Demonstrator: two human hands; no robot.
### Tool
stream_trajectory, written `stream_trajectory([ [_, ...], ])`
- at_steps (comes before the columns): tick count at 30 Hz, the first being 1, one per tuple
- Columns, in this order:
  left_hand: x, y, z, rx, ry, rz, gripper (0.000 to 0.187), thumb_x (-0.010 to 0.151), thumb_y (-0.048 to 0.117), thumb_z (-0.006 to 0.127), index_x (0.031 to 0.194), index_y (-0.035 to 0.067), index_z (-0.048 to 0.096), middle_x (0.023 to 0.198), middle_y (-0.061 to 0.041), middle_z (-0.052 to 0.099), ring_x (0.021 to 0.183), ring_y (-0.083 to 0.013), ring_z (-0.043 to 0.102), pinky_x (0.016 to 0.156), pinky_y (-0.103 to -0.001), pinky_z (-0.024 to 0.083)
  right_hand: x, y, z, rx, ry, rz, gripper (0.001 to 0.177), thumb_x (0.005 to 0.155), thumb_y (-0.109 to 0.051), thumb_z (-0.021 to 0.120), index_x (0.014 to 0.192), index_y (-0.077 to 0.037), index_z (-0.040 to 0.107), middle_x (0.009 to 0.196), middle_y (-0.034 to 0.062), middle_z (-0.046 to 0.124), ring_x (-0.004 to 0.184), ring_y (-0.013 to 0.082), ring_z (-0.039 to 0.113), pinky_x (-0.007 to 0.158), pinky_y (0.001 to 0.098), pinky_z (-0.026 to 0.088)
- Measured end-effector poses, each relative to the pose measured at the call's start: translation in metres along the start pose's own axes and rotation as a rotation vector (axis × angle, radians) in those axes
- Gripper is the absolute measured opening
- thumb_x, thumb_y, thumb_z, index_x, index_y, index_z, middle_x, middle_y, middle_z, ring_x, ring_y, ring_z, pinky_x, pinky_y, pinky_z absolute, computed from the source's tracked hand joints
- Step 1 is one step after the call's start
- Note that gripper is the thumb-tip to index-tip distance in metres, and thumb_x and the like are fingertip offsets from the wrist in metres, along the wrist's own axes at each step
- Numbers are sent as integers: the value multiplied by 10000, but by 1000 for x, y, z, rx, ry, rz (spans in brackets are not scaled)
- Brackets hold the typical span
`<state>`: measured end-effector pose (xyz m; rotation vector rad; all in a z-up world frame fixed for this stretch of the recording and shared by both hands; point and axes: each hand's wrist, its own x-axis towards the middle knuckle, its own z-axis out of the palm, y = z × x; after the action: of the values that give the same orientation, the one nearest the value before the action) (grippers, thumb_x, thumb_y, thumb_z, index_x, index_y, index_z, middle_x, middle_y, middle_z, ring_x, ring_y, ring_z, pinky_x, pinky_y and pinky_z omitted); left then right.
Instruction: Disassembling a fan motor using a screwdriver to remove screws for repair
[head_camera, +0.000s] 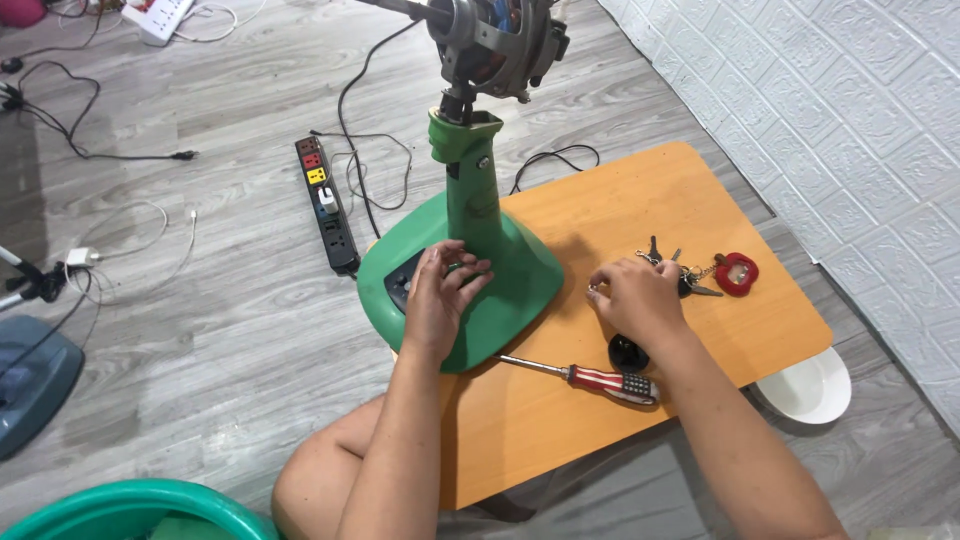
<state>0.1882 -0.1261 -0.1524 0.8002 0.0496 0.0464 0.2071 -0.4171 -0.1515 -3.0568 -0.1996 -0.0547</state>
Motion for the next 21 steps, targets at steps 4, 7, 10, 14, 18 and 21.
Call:
stream_trajectory([
  [4,0,-1,5,62,45,29,349,1042,310,529,1249,34,580,1056,-156,607,1056,-332,707,1022,-517,577,3,5,2,-46,-26,-38,235,865,-460,707,1089,-388,725,1029,-114,737,1121,158,661,1026,507,369],
  [7,0,7,13,150,131,15,338,1000,243,618,1254,30,554,1054,-140,567,957,-312,713,935,-492,622,-23,5,-17,32,-3,-62,325,891,-469,698,1198,-361,705,1079,-73,743,1165,181,651,1070,528,363],
  [10,1,26,27,407,189,196,434,884,135,730,1260,58,526,1054,-89,540,879,-219,632,807,-365,580,-78,-6,-46,168,136,-187,314,869,-395,717,1151,-257,719,1092,-21,732,1101,200,642,1055,479,371],
  [14,26,57,48,923,86,473,931,685,260,881,1463,158,380,1330,-142,570,1260,-305,558,1056,-476,442,-151,3,-32,132,306,-250,437,736,-371,798,1128,-196,717,1199,22,658,1152,203,590,1019,439,370],
  [18,68,69,55,777,-165,417,1128,625,233,918,1555,127,288,1434,-244,555,1339,-402,571,1144,-590,406,-175,21,-5,63,337,-128,474,751,-409,800,1177,-223,710,1196,-5,653,1117,195,595,1005,405,371],
  [21,76,77,72,812,-209,282,641,647,124,860,1238,23,631,1198,-120,755,1060,-246,757,994,-369,592,-175,24,2,52,319,-155,616,768,-460,762,1314,-209,632,1191,-34,662,1133,156,609,996,379,387],
])
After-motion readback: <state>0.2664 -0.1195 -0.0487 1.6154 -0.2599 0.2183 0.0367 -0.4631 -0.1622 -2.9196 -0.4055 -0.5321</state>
